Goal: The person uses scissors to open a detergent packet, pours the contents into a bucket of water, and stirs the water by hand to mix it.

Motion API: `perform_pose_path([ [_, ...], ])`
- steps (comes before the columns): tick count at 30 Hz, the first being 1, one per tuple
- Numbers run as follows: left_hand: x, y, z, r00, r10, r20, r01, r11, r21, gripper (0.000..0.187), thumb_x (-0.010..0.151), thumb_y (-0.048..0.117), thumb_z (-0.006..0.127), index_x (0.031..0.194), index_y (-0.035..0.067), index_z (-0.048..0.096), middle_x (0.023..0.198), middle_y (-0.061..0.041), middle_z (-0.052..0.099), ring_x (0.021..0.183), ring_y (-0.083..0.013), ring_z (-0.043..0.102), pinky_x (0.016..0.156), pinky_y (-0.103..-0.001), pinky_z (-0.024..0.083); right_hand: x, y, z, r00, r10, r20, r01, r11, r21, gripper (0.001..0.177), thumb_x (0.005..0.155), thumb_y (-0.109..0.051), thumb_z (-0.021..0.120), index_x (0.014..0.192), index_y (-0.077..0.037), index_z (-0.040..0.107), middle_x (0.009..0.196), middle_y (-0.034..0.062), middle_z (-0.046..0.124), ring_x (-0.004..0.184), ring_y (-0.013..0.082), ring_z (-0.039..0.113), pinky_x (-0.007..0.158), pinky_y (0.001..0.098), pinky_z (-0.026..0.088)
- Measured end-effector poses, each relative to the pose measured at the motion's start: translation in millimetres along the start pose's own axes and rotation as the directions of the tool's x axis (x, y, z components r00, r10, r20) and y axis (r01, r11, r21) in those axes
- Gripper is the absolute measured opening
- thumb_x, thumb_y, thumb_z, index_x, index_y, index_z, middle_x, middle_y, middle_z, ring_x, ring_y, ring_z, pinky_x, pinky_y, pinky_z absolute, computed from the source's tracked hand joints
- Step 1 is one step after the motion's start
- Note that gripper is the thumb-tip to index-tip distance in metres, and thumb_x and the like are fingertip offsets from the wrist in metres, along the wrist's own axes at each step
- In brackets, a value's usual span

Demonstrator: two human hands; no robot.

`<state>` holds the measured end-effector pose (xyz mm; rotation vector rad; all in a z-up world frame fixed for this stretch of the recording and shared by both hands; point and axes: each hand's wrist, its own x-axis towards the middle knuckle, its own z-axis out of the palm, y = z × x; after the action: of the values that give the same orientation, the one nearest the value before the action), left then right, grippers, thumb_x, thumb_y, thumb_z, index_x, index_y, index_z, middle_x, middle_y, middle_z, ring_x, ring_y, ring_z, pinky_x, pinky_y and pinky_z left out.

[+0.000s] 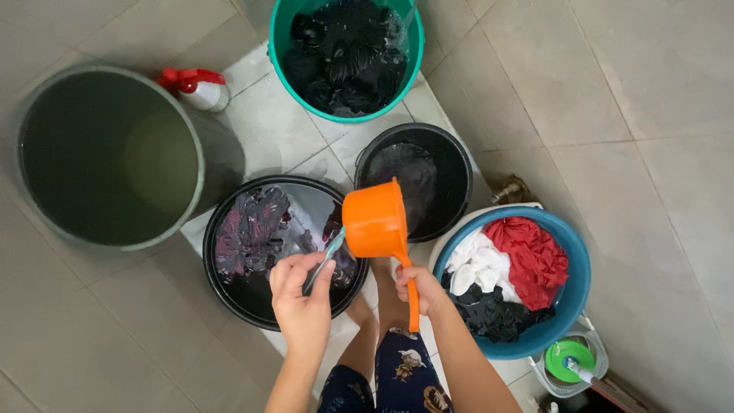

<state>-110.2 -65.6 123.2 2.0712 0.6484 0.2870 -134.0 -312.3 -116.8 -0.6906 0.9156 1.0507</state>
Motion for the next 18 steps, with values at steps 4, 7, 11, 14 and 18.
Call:
perform_pose_path([
  [4,3,2,3,1.000,-0.024,0.014,0.024,1.000,-0.010,0.016,0.084,0.011,0.081,0.100,0.009,0.076,0.099,-0.005,0.065,0.101,-0.0226,0.058,0.090,-0.033,0.047,4,-11,-12,0.978,0.055,0.202,-0.079,0.990,0.113,0.018,0.070,-0.002,0.059,0.077,-0.011,0.045,0.062,-0.0021,0.035,0.047,0.0117,0.031,0.045,0.0277,0.025],
  [7,8,4,5,1.000,-0.026,0.015,0.026,1.000,-0.007,0.016,0.084,0.010,0.081,0.099,0.008,0.075,0.099,-0.005,0.065,0.101,-0.0227,0.059,0.091,-0.033,0.047,6,-21,-18,0.939,0.082,0.335,-0.169,0.956,0.240,0.019,0.069,-0.001,0.056,0.077,-0.011,0.043,0.064,-0.0025,0.033,0.050,0.0118,0.031,0.047,0.0268,0.027],
  [11,16,3,8,0.999,-0.033,0.020,0.033,0.999,-0.008,0.016,0.084,0.010,0.081,0.098,0.007,0.075,0.099,-0.005,0.066,0.101,-0.0231,0.059,0.091,-0.033,0.047,3,-33,-18,0.828,0.091,0.554,-0.320,0.887,0.332,0.019,0.069,-0.002,0.057,0.081,-0.010,0.045,0.063,-0.0027,0.033,0.049,0.0111,0.030,0.044,0.0263,0.027],
  [14,24,5,12,0.999,-0.040,0.016,0.041,0.999,-0.023,0.016,0.084,0.010,0.081,0.098,0.007,0.075,0.099,-0.005,0.066,0.101,-0.0236,0.059,0.091,-0.033,0.047,-5,-49,-10,0.791,0.076,0.608,-0.352,0.868,0.350,0.021,0.069,-0.002,0.059,0.083,-0.010,0.045,0.064,-0.0028,0.034,0.049,0.0107,0.030,0.045,0.0268,0.028],
  [18,39,8,16,0.998,-0.059,0.001,0.059,0.998,-0.021,0.014,0.083,0.010,0.081,0.096,0.008,0.075,0.096,-0.005,0.065,0.099,-0.0231,0.060,0.090,-0.033,0.048,-9,-87,18,0.959,0.015,0.283,-0.055,0.990,0.132,0.021,0.063,-0.002,0.060,0.082,-0.007,0.053,0.063,0.0027,0.044,0.047,0.0146,0.039,0.043,0.0300,0.035],
])
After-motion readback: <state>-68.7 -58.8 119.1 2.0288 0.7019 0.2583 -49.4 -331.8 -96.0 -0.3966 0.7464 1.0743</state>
